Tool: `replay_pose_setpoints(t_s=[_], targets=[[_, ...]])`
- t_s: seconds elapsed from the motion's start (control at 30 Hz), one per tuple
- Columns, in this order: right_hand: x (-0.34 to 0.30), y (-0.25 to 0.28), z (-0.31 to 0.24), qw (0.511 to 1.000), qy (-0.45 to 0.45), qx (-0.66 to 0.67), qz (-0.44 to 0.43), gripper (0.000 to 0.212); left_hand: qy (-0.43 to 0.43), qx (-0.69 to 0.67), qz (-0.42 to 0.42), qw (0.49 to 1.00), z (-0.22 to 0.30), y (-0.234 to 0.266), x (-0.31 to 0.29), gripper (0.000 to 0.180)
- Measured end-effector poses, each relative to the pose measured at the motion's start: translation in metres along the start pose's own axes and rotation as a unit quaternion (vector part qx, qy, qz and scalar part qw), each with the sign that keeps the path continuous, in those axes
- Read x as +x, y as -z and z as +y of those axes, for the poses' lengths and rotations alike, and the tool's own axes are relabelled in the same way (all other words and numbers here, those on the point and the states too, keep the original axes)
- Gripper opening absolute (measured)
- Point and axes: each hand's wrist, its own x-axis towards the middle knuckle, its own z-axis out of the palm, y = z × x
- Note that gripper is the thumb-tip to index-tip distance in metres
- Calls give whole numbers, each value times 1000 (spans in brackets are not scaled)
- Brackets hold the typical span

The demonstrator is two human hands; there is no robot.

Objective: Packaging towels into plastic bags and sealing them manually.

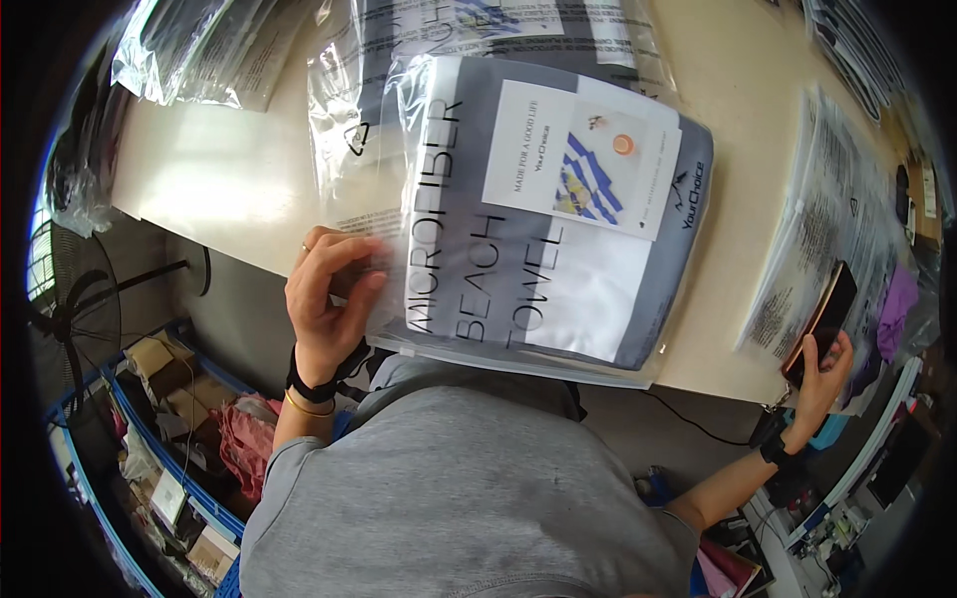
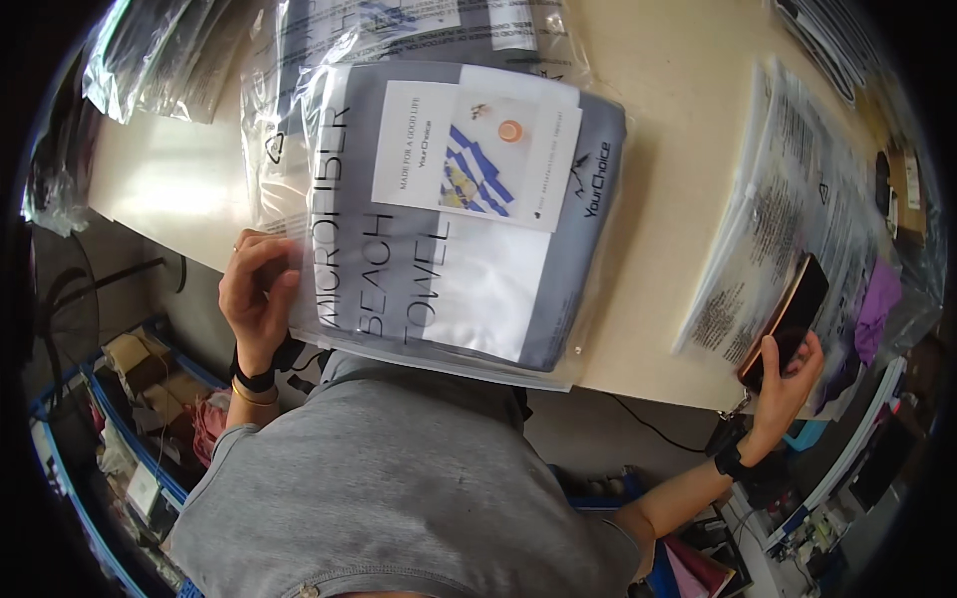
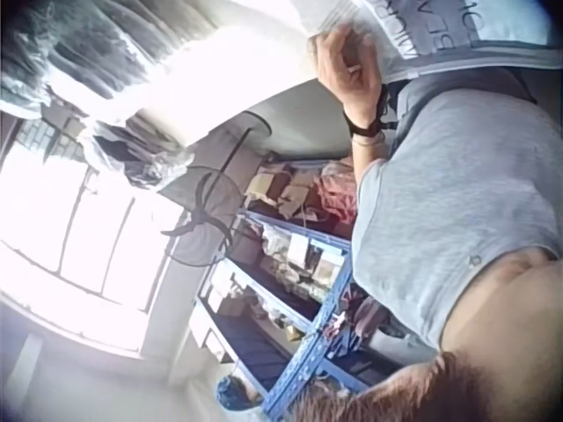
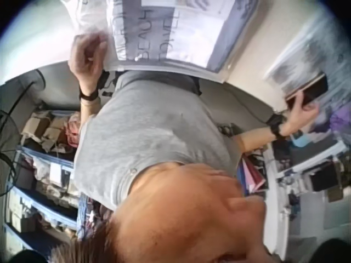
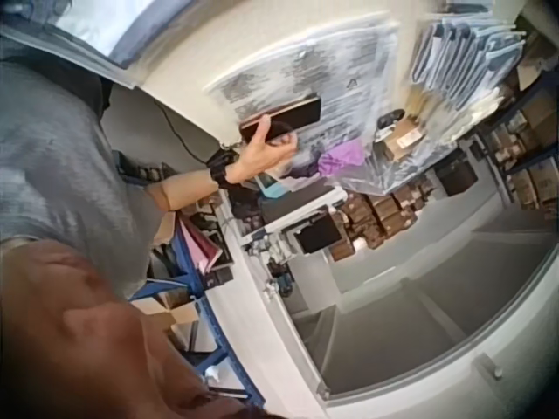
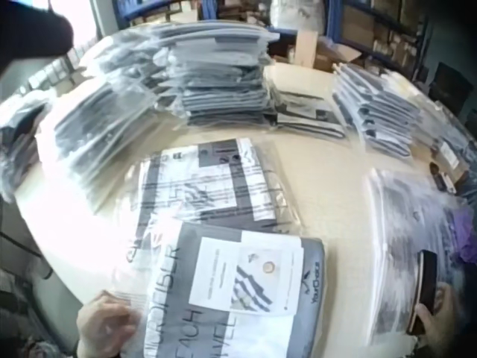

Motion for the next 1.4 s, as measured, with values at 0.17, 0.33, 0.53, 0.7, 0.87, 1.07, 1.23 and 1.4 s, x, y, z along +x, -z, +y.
replay_pose_setpoints(t_s=[0.17,0.33,0.53,0.7,0.87,1.07,1.23,1.4], targets=[[0,-8,1,998,11,58,0,61,-33,19,4,999,-2,0,2,29],[4,-8,-5,998,28,53,2,58,-37,21,9,999,-3,-1,3,28],[3,-5,-8,999,33,24,2,58,-27,14,13,999,-3,-3,1,28],[-6,-2,-13,999,48,4,1,56,-35,18,28,999,-3,-6,1,26],[-18,11,1,983,-3,180,-22,49,-59,33,46,997,-6,-9,-1,24],[-34,16,34,971,76,225,-23,41,-62,40,57,996,-4,-11,-1,21],[-16,10,23,965,235,116,15,49,-74,51,65,994,-6,-13,-2,19],[-7,-6,9,980,161,105,54,65,-84,68,68,992,-6,-13,-2,18]])
